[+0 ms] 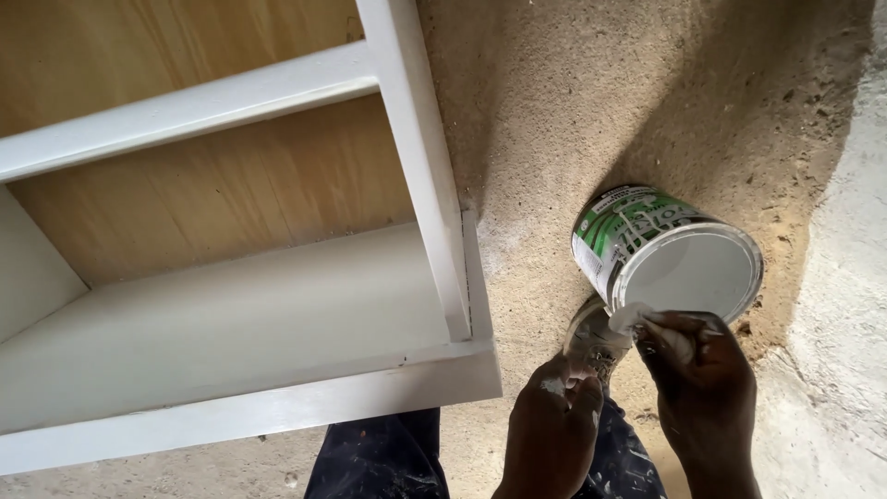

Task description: Applying white filler to the edges and seams of a wooden shelf unit using fingers to scoop and spread the material.

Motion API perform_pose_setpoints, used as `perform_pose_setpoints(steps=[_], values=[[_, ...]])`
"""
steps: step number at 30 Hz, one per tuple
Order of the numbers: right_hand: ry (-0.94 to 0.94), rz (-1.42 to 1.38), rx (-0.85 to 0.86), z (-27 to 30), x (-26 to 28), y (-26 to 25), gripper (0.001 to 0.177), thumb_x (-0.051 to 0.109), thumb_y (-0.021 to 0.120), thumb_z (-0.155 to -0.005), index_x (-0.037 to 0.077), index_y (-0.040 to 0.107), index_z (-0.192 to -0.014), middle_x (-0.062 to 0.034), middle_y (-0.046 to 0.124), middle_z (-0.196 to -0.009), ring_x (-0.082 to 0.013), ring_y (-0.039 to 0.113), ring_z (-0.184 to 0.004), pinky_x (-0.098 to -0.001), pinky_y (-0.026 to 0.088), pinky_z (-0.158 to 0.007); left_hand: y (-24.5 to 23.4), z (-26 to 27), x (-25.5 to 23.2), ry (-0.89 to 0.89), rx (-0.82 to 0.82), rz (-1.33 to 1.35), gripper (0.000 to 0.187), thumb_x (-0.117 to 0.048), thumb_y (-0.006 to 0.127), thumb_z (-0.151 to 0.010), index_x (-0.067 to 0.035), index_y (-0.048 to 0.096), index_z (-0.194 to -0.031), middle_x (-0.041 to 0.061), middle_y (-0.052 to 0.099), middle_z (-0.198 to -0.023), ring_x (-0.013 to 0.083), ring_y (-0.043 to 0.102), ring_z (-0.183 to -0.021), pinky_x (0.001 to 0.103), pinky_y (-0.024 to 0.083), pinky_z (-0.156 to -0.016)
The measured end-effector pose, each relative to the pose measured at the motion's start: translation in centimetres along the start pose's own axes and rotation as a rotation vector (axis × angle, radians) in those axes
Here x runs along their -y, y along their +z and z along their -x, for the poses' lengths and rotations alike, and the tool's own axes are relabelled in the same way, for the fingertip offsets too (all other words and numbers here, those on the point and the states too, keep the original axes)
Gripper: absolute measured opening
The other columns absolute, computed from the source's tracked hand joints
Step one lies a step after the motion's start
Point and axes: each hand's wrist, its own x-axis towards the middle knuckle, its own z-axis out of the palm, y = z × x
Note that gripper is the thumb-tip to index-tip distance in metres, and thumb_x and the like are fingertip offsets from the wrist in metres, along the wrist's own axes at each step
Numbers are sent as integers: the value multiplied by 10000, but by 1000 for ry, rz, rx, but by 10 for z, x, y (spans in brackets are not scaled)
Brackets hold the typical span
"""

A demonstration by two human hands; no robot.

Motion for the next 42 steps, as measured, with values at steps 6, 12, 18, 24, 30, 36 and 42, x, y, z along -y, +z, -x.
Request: perform_pose_setpoints(steps=[6,12,18,24,30,36,42], values=[[-71,-315,-166,-12,-46,-7,305,4,773,-944,61,536,-1126,-155,680,-960,-179,658,-805,-280,527,-685,12,1,-2,-25,-8,85,311,-324,569,-952,-196,709,-1198,-10,780,-1142,140,723,-1044,317,562,-887],[-143,78,-252,-39,-36,-8,159,107,741,-999,26,775,-1131,-114,768,-1067,-202,749,-994,-332,604,-856,33,-1,5,89,-9,134,249,-255,583,-938,-169,715,-1130,-16,765,-1147,149,728,-1011,311,590,-849],[-171,231,-249,-105,-84,22,229,221,784,-931,79,800,-1110,-88,794,-964,-215,768,-815,-343,619,-625,47,-2,6,124,3,143,305,-215,600,-922,-183,700,-1208,-2,773,-1220,165,734,-1089,318,602,-898],[-99,270,-219,-154,-117,50,116,178,739,-955,72,777,-931,-77,751,-775,-165,664,-657,-336,494,-539,52,-6,12,107,-15,139,323,-205,582,-886,-195,713,-1180,0,775,-1153,144,727,-1037,303,584,-875],[20,328,-126,-174,-121,58,269,173,602,-947,25,650,-728,-137,668,-638,-234,595,-566,-413,434,-545,49,-5,7,66,-4,119,331,-207,581,-893,-197,704,-1201,-13,768,-1198,142,728,-1053,302,592,-885],[84,258,-78,-167,-111,47,163,244,654,-927,118,744,-874,-81,735,-741,-187,626,-578,-370,443,-525,45,-2,2,40,3,129,327,-216,570,-899,-202,709,-1195,-8,774,-1177,137,728,-1049,307,601,-850],[429,-267,87,-125,-73,10,154,188,698,-934,71,762,-1011,-126,689,-835,-181,563,-642,-271,457,-561,43,-2,6,56,9,173,297,-212,588,-917,-195,707,-1189,-10,763,-1194,144,714,-1065,305,588,-868]])
